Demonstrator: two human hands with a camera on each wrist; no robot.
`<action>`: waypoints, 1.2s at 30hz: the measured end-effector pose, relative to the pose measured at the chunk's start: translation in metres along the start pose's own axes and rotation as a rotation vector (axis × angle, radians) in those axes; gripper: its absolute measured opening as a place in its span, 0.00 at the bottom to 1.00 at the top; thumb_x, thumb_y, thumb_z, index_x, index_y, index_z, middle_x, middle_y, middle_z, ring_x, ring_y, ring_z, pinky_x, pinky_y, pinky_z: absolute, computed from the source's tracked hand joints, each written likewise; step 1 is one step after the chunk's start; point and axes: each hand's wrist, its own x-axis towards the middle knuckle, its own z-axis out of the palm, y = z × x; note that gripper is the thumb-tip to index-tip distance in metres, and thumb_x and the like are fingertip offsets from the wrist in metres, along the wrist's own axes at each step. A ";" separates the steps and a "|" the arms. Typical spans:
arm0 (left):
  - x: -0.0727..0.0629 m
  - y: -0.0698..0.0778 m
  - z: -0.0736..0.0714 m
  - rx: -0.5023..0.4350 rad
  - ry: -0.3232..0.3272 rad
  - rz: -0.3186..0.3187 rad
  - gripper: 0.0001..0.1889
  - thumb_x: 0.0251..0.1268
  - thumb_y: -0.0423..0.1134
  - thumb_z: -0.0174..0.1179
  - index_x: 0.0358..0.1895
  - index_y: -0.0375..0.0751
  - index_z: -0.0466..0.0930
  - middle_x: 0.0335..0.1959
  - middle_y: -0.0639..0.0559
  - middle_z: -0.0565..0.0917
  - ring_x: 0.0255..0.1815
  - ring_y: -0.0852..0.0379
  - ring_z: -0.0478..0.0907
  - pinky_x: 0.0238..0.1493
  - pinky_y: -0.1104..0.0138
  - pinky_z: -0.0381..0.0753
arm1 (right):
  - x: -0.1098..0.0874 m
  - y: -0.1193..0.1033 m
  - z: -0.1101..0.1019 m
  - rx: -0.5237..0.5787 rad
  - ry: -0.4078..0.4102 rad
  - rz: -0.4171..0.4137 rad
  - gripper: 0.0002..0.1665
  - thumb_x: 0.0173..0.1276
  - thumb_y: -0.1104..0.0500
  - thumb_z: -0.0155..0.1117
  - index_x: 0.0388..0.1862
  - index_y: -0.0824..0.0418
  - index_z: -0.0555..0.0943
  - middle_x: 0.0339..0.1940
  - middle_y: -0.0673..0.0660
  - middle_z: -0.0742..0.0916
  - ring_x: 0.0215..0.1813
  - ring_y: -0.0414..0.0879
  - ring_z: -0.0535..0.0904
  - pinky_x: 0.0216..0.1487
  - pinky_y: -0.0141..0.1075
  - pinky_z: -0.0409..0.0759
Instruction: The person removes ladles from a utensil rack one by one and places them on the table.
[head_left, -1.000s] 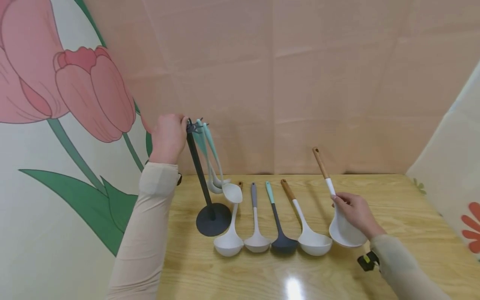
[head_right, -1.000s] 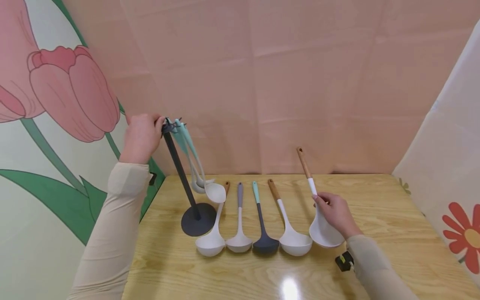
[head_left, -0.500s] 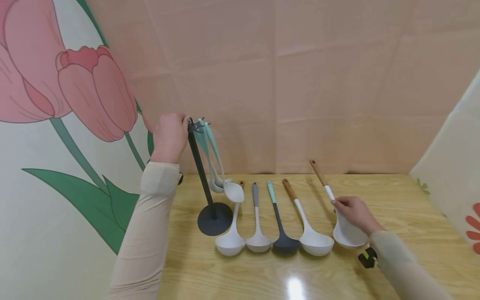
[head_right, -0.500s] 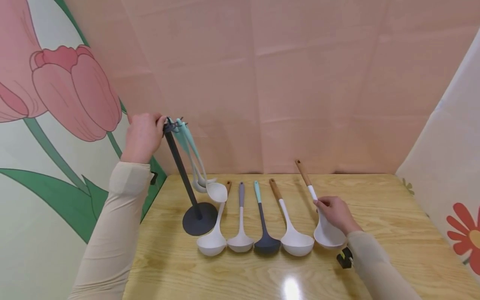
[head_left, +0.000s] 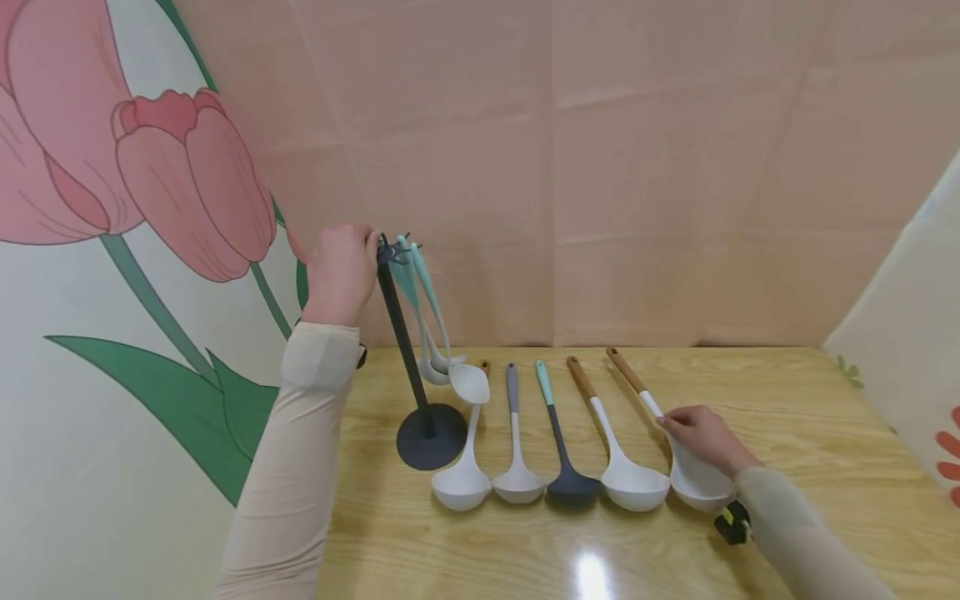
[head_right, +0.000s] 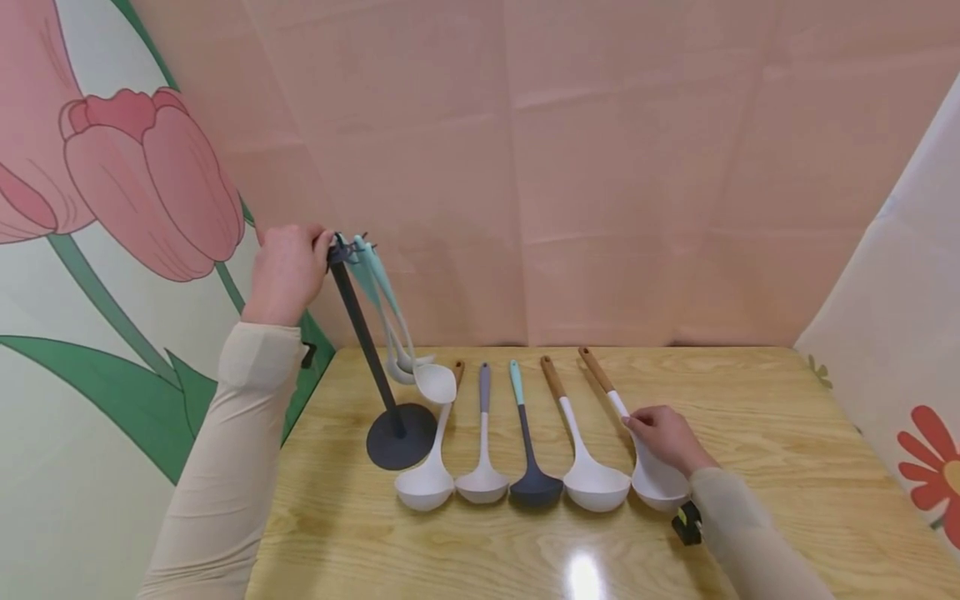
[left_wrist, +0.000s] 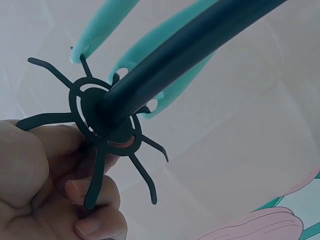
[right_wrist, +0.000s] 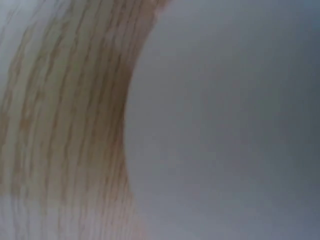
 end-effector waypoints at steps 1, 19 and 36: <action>0.000 0.000 0.000 0.002 -0.002 0.001 0.20 0.82 0.46 0.43 0.51 0.36 0.83 0.36 0.42 0.83 0.35 0.46 0.76 0.38 0.55 0.74 | 0.000 0.001 0.001 -0.006 0.000 -0.005 0.23 0.77 0.51 0.56 0.49 0.70 0.85 0.36 0.57 0.89 0.37 0.45 0.78 0.36 0.38 0.73; 0.001 0.001 0.000 0.000 -0.023 -0.011 0.20 0.82 0.45 0.44 0.55 0.37 0.82 0.40 0.42 0.84 0.37 0.45 0.77 0.40 0.55 0.75 | 0.000 0.006 0.006 -0.001 -0.005 0.016 0.19 0.76 0.56 0.56 0.47 0.72 0.84 0.40 0.63 0.88 0.37 0.46 0.78 0.35 0.39 0.74; 0.000 0.001 -0.001 -0.025 -0.016 -0.006 0.19 0.82 0.45 0.44 0.52 0.37 0.83 0.38 0.42 0.83 0.37 0.45 0.76 0.39 0.55 0.74 | 0.000 0.005 0.007 0.075 -0.056 0.117 0.22 0.78 0.54 0.54 0.51 0.73 0.82 0.42 0.63 0.86 0.38 0.47 0.76 0.35 0.38 0.73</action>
